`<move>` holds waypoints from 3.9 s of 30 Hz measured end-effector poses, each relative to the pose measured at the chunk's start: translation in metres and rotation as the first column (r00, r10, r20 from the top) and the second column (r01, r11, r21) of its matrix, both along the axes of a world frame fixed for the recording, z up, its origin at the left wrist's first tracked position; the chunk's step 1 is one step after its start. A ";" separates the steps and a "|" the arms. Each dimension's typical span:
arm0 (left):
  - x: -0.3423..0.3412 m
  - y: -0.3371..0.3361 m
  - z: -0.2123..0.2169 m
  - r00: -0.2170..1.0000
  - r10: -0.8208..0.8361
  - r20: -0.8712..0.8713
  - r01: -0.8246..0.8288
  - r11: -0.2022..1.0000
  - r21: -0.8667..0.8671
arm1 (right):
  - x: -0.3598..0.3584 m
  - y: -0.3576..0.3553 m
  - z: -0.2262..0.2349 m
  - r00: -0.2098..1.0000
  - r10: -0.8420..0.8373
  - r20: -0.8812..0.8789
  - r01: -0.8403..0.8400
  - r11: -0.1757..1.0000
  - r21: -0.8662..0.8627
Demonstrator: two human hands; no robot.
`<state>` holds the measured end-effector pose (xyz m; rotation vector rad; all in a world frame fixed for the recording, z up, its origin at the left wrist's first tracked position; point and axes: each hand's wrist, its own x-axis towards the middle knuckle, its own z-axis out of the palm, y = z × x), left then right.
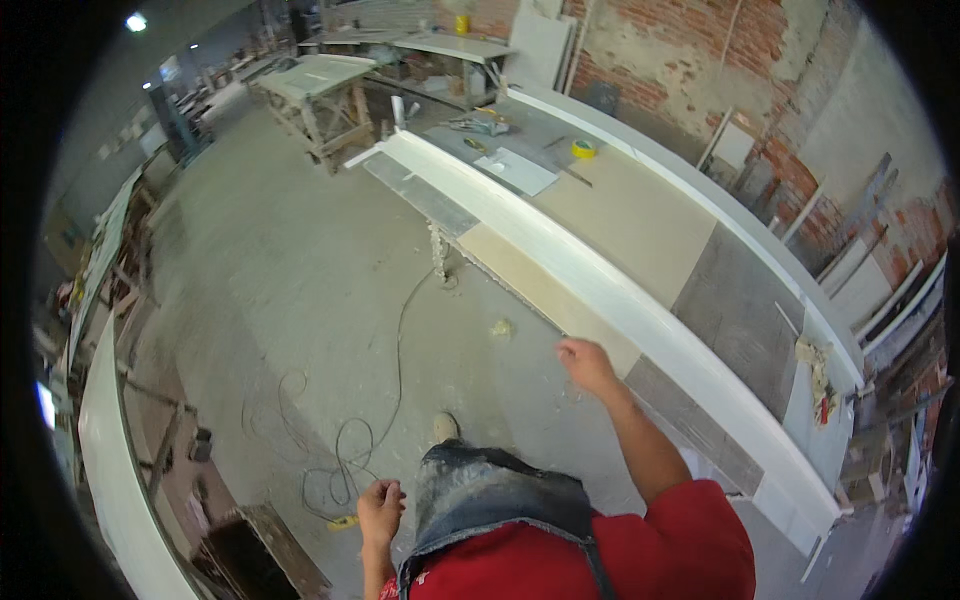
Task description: The person applies yellow masking tape along the edges of a large dark marble-patterned tile, then removes the tape and inspects the tile. The person walks through a workshop area and places the tile onto a metal rack.
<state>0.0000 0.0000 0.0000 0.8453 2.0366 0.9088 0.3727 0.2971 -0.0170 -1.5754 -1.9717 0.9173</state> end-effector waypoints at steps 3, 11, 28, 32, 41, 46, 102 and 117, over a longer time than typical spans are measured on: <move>-0.043 0.130 0.016 0.981 -0.184 -0.069 0.184 0.983 -0.007 | -0.021 0.067 0.005 0.986 -0.163 -0.035 0.159 0.984 -0.083; -0.111 0.426 0.064 0.909 -0.375 -0.179 0.404 0.899 0.168 | -0.053 0.325 0.044 0.965 -0.244 0.096 0.223 0.956 0.189; -0.116 0.670 0.066 0.967 -0.160 -0.200 0.069 0.916 -0.396 | -0.050 0.912 -0.116 0.681 -0.275 0.679 -0.005 0.925 0.379; -0.101 0.714 0.056 0.959 -0.222 -0.177 0.109 0.864 -0.492 | -0.008 0.942 -0.134 0.718 -0.181 0.672 -0.167 0.893 0.418; -0.078 0.782 0.049 0.852 -0.477 -0.219 0.289 0.774 -0.563 | -0.016 0.917 -0.078 0.942 -0.293 -0.164 0.332 0.886 0.322; -0.080 0.767 0.048 0.857 -0.476 -0.197 0.314 0.786 -0.533 | 0.041 0.904 -0.059 0.797 -0.604 -0.024 0.602 0.791 0.111; 0.169 -0.226 0.191 -0.513 0.858 0.006 -0.750 -0.452 0.483 | -0.446 -0.530 0.213 -0.827 -0.167 -0.536 0.231 -0.971 -0.054; 0.282 -0.486 0.163 -0.678 0.735 -0.011 -0.604 -0.549 0.577 | -0.334 -0.846 0.201 -0.836 -0.356 -0.417 0.422 -0.903 -0.075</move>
